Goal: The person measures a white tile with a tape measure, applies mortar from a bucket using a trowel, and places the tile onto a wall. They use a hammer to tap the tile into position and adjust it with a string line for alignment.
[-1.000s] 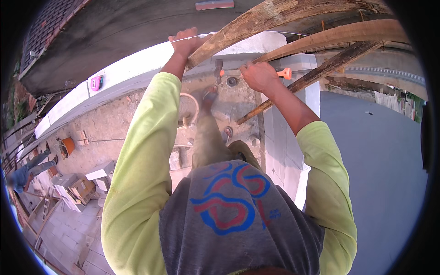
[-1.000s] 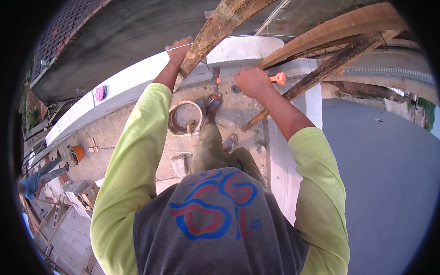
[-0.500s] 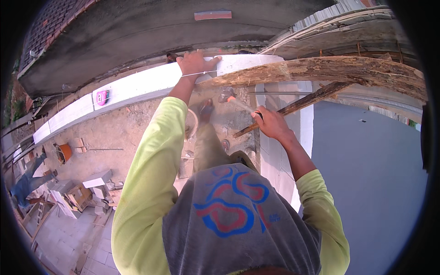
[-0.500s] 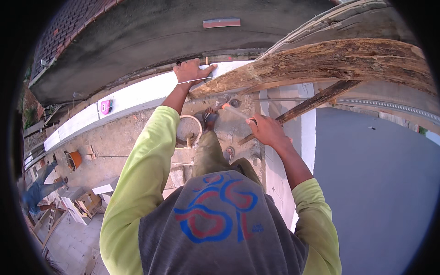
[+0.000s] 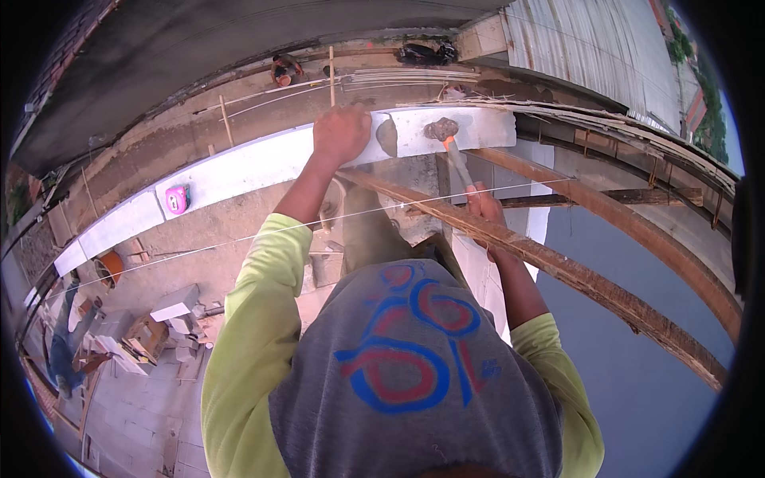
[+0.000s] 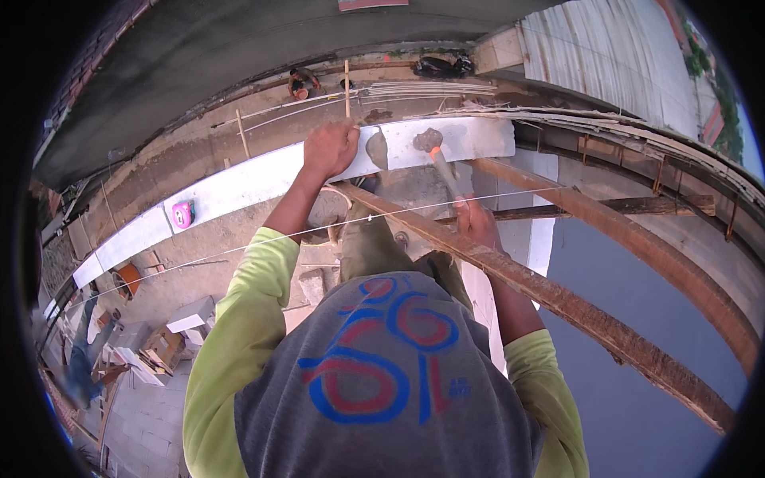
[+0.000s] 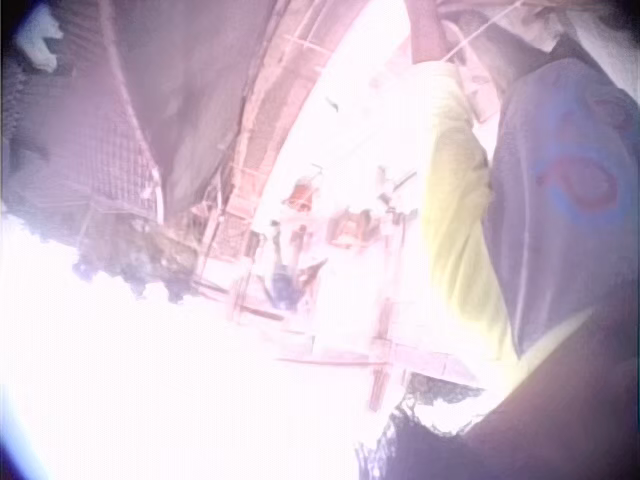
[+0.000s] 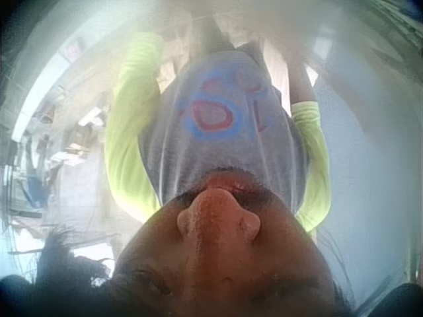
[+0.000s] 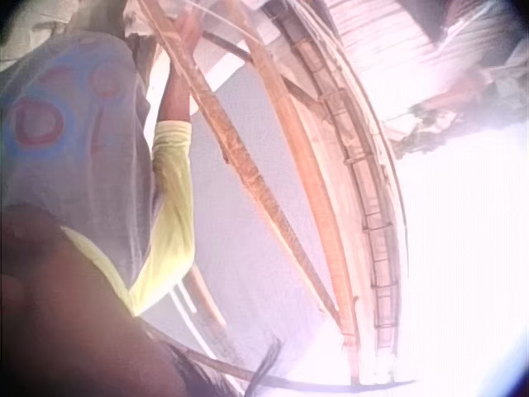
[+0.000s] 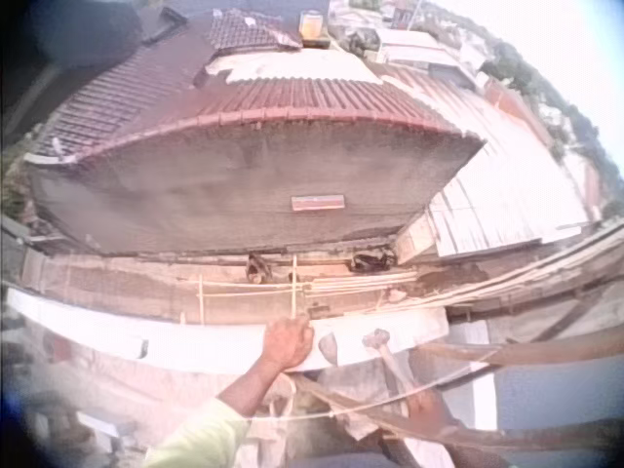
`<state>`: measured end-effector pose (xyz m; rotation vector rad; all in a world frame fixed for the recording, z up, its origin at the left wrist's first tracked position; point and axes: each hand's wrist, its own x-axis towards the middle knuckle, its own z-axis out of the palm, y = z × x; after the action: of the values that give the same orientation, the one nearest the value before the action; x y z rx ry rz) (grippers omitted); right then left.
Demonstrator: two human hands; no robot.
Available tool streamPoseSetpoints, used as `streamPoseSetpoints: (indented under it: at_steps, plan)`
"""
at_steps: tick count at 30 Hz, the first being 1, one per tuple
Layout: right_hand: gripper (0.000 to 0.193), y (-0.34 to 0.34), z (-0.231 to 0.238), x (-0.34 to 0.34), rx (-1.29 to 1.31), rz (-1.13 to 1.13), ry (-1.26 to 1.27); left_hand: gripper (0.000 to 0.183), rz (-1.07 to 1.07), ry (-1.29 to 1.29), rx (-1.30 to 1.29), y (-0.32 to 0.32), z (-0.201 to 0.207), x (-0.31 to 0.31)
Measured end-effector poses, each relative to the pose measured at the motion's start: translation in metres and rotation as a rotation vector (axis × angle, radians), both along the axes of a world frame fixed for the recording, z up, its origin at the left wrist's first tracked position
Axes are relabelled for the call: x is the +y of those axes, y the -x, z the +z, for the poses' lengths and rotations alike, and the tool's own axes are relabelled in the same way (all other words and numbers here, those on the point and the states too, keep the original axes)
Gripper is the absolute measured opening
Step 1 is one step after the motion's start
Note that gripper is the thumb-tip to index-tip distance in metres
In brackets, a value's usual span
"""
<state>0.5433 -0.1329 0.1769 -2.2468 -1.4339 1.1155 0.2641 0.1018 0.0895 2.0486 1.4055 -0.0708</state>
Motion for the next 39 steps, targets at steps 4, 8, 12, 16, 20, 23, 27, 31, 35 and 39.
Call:
streamPoseSetpoints:
  at_steps: [4,8,12,16,20,23,27,31,35,39]
  plan:
    - [0.030,0.012,-0.005,0.012,-0.013,0.042,-0.055,0.038,-0.023,0.043,-0.099,0.010,-0.011,0.007]
    - [0.030,0.009,-0.027,0.010,-0.067,0.117,0.045,0.040,-0.038,0.098,-0.072,0.012,-0.002,0.013]
    - [0.031,0.011,-0.010,0.019,-0.059,0.129,0.089,0.042,-0.039,0.101,-0.139,0.017,0.007,0.012]
    - [0.031,0.017,-0.007,0.017,-0.023,0.058,0.190,0.038,0.083,-0.209,-0.116,0.029,0.003,-0.016]
    - [0.039,0.021,0.011,0.027,0.068,-0.027,0.256,0.034,0.203,-0.392,-0.020,0.068,-0.008,-0.026]
    - [0.040,0.018,0.027,0.034,0.098,-0.040,0.238,0.032,0.210,-0.405,0.003,0.081,-0.016,-0.025]
    - [0.038,0.011,0.059,0.018,0.064,-0.021,0.290,0.030,0.226,-0.415,-0.002,0.080,-0.019,-0.025]
    - [0.032,0.005,0.111,-0.027,0.000,0.013,0.455,0.029,0.239,-0.418,0.015,0.079,-0.020,-0.026]
    - [0.028,0.001,0.195,-0.067,-0.003,0.025,0.487,0.029,0.249,-0.397,0.033,0.076,-0.019,-0.023]
    - [0.029,0.004,0.256,-0.105,0.095,-0.313,0.496,0.029,0.295,-0.433,-0.008,0.077,-0.020,-0.027]
